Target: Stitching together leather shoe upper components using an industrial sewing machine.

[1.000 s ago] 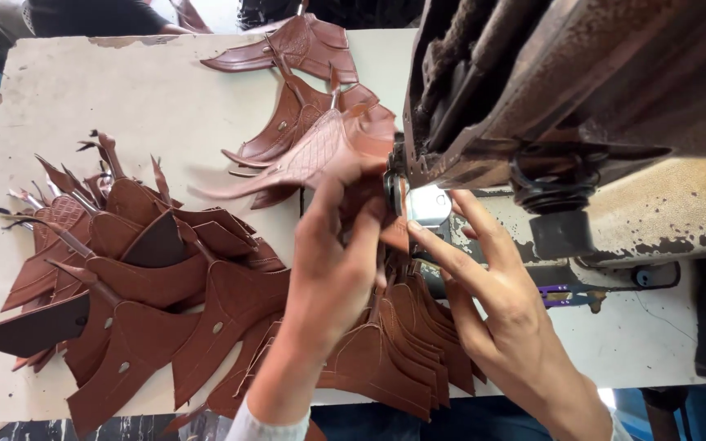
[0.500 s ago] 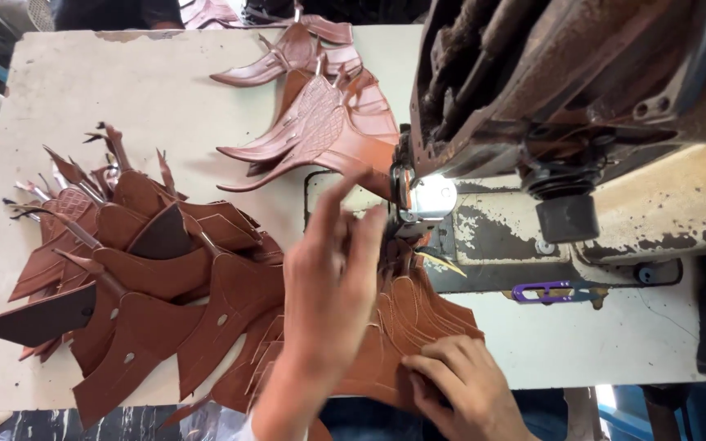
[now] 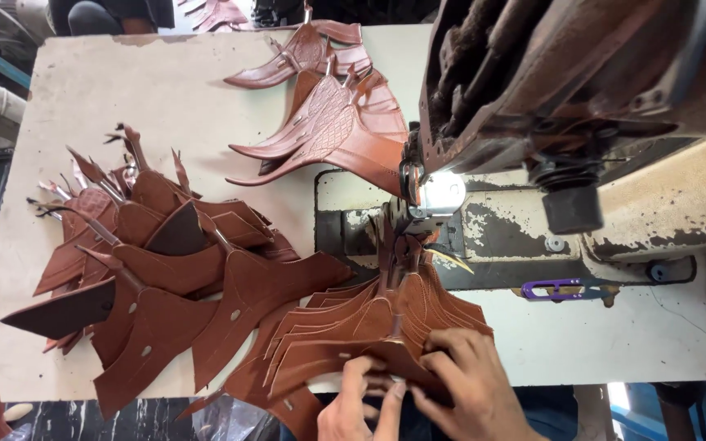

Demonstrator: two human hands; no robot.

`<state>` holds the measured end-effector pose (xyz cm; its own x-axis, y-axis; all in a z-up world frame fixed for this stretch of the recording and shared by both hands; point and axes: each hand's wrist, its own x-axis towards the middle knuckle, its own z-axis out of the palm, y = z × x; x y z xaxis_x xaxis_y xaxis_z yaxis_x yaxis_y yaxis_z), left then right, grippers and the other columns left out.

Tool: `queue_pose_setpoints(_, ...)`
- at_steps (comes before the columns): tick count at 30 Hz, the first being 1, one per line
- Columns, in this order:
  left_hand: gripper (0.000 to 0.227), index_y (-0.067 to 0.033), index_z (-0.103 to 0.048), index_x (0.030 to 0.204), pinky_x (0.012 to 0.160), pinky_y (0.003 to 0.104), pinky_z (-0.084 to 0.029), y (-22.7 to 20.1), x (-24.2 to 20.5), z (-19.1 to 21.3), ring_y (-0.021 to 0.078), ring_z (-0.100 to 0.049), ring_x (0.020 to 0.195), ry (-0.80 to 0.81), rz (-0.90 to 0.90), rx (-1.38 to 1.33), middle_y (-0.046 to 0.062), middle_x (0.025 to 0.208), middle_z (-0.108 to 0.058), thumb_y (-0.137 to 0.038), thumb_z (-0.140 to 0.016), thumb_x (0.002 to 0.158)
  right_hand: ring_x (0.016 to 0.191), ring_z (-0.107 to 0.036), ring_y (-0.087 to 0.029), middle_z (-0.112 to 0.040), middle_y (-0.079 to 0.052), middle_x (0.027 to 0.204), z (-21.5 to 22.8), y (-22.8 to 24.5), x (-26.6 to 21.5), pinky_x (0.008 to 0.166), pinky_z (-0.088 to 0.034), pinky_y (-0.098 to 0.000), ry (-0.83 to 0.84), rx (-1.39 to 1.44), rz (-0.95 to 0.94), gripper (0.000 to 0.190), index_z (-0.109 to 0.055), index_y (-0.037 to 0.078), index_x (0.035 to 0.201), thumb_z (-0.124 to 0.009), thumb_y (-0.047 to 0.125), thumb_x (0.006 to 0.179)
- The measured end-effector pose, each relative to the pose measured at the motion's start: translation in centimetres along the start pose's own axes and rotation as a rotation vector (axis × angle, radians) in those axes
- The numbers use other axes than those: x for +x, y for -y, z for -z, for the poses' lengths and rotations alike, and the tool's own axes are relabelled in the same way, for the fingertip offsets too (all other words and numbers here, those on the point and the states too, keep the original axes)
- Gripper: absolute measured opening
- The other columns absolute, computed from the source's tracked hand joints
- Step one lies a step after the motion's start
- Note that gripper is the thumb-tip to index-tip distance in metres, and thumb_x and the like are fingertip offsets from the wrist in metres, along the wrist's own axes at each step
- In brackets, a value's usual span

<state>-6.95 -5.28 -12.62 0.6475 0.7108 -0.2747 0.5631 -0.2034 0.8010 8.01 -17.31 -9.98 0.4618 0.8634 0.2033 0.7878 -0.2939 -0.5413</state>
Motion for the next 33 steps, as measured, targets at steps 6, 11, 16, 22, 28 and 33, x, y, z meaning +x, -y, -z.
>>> queue_pose_setpoints(6,0.055,-0.019,-0.058,0.138,0.062,0.031,-0.063,-5.3,0.6,1.4,0.0162,-0.08,0.069,-0.016,0.097,-0.215,0.005,0.081,-0.085,-0.023,-0.073,0.085,0.101,-0.062,-0.023,-0.064,-0.009,0.103,4.3,-0.3,3.0,0.086,-0.053,-0.0342,-0.04,0.249,-0.079,0.025,-0.076,0.009,0.1,-0.079,0.011,0.075)
queue_pose_setpoints(11,0.065,-0.0031,-0.039,0.152,0.083,0.035,-0.062,-13.4,2.8,4.0,0.024,-0.078,0.099,-0.123,-0.437,-0.533,0.016,0.114,-0.075,-0.012,-0.066,0.093,0.077,-0.058,-0.023,-0.057,-0.015,0.105,6.7,2.2,6.5,0.064,-0.052,-0.0338,0.026,1.18,-0.393,0.027,-0.077,-0.006,0.104,-0.06,0.014,0.107)
queue_pose_setpoints(16,0.039,-0.002,-0.056,0.139,0.07,0.029,-0.052,-14.9,7.4,6.2,0.0167,-0.064,0.083,-0.142,-0.402,-0.592,0.014,0.106,-0.069,-0.003,-0.057,0.101,0.122,-0.06,-0.022,-0.06,-0.013,0.13,8.9,3.4,11.2,0.107,-0.048,-0.0327,-0.367,0.343,-0.014,0.031,-0.068,0.002,0.128,-0.046,0.012,0.108)
queue_pose_setpoints(22,0.034,-0.0042,-0.057,0.133,0.045,0.016,-0.045,-16.1,10.6,7.2,0.0012,-0.052,0.065,0.032,-0.264,-0.701,0.0,0.095,-0.067,-0.004,-0.057,0.099,0.133,-0.055,-0.032,-0.041,-0.021,0.158,9.2,2.0,11.6,0.108,-0.046,-0.0383,-0.186,0.304,-0.038,0.047,-0.062,0.008,0.139,-0.055,-0.003,0.094)
queue_pose_setpoints(28,0.031,-0.0032,-0.056,0.131,0.043,0.018,-0.045,-15.8,11.8,6.5,0.0024,-0.057,0.07,0.063,-0.254,-0.778,0.003,0.109,-0.073,-0.001,-0.057,0.1,0.141,-0.052,-0.035,-0.036,-0.022,0.163,9.5,1.9,11.7,0.109,-0.047,-0.0395,-0.131,0.243,-0.02,0.062,-0.061,0.013,0.141,-0.054,-0.013,0.085)
queue_pose_setpoints(33,0.027,0.0016,-0.055,0.127,0.095,0.022,-0.054,-15.2,13.6,5.9,0.0089,-0.067,0.106,0.04,-0.445,-0.764,0.009,0.115,-0.07,0.006,-0.053,0.1,0.144,-0.05,-0.038,-0.031,-0.024,0.165,9.6,2.3,11.7,0.109,-0.047,-0.0397,-0.108,0.254,-0.024,0.066,-0.06,0.012,0.142,-0.051,-0.017,0.083)
